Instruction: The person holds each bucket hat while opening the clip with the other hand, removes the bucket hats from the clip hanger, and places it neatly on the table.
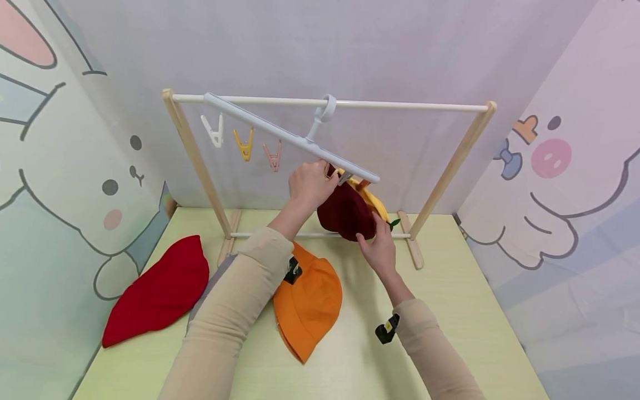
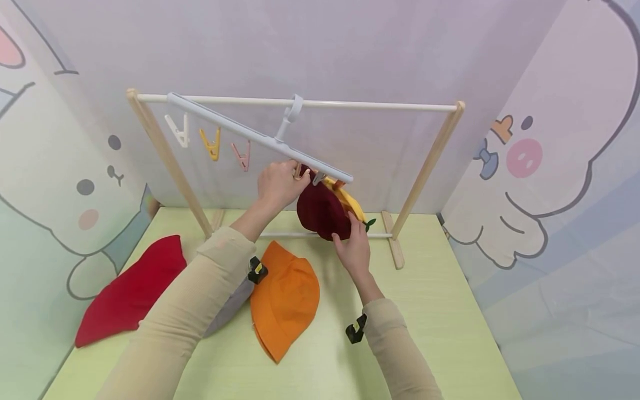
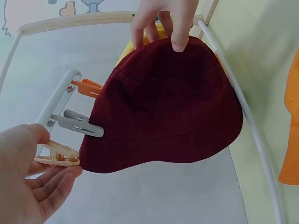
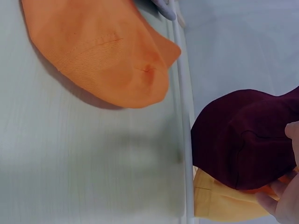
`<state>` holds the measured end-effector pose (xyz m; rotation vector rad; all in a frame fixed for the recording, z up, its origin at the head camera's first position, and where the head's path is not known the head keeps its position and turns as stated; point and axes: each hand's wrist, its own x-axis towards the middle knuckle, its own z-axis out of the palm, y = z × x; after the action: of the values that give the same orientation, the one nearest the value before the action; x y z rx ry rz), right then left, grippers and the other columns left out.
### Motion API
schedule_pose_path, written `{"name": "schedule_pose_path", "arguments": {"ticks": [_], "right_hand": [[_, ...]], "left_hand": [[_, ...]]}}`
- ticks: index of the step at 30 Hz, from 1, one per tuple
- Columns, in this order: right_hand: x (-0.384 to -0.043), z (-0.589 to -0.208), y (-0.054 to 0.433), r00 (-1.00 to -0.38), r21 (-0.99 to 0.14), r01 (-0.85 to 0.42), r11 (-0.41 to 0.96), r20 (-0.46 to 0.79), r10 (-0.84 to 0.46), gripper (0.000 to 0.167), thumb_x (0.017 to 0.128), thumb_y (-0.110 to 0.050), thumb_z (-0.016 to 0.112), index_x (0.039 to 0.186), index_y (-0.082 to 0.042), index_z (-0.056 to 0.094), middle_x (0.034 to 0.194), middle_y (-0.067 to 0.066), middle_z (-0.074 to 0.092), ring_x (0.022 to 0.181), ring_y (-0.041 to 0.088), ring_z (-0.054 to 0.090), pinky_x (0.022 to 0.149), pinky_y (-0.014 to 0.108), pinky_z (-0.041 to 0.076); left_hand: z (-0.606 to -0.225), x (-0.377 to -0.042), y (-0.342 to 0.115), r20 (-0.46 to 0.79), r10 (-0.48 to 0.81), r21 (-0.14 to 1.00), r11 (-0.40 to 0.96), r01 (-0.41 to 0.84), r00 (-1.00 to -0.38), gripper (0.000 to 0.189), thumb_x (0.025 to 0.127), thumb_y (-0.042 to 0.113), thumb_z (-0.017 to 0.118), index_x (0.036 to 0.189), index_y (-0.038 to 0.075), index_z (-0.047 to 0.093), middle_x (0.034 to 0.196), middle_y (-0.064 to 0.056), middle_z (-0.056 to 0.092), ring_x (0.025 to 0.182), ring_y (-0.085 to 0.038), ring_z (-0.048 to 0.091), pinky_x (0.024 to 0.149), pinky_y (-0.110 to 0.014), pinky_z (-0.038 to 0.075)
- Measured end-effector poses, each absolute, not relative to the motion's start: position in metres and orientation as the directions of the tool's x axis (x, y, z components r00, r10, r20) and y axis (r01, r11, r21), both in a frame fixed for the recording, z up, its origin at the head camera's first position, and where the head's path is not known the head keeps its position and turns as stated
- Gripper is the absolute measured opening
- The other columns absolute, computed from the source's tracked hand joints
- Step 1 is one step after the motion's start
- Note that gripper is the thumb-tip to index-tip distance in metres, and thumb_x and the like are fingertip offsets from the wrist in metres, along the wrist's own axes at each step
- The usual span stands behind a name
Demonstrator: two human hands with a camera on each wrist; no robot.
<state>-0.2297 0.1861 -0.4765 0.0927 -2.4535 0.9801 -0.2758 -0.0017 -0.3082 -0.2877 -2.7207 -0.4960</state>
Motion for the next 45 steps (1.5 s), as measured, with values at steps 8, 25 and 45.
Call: {"name": "schedule_pose_path", "arguments": {"ticks": [8, 25, 45], "right_hand": [[-0.236, -0.475, 0.187, -0.911, -0.674, -0.182, 0.716, 0.390, 0.136, 0.066, 0.081, -0.024, 0.068, 0.137, -0.010, 0.038, 0.130, 0.017, 0.046, 0.113, 0.035, 0.048, 0.088, 0.051, 0.042], [-0.243, -0.470, 0.185, -0.921, -0.660, -0.138, 0.739, 0.359, 0.149, 0.053, 0.080, -0.021, 0.066, 0.127, -0.006, 0.046, 0.116, 0.020, 0.052, 0.103, 0.037, 0.052, 0.084, 0.051, 0.042], [-0.244, -0.466, 0.185, -0.862, -0.585, -0.218, 0.782, 0.491, 0.127, 0.024, 0.078, -0.009, 0.067, 0.100, -0.004, 0.060, 0.088, 0.016, 0.062, 0.081, 0.034, 0.059, 0.066, 0.047, 0.046]], "left_hand": [[-0.308, -0.276, -0.001, 0.378, 0.130, 0.296, 0.921, 0.253, -0.916, 0.030, 0.088, 0.040, 0.054, 0.073, 0.016, 0.048, 0.054, 0.000, 0.039, 0.048, -0.016, 0.042, 0.043, -0.026, 0.027], [-0.306, -0.277, 0.000, 0.379, 0.138, 0.292, 0.920, 0.260, -0.915, 0.029, 0.089, 0.040, 0.053, 0.073, 0.015, 0.049, 0.053, 0.001, 0.038, 0.047, -0.016, 0.040, 0.042, -0.026, 0.026], [-0.306, -0.274, -0.001, 0.380, 0.133, 0.298, 0.919, 0.257, -0.915, 0.030, 0.088, 0.039, 0.054, 0.071, 0.015, 0.047, 0.054, 0.001, 0.038, 0.048, -0.017, 0.041, 0.043, -0.027, 0.027]]}}
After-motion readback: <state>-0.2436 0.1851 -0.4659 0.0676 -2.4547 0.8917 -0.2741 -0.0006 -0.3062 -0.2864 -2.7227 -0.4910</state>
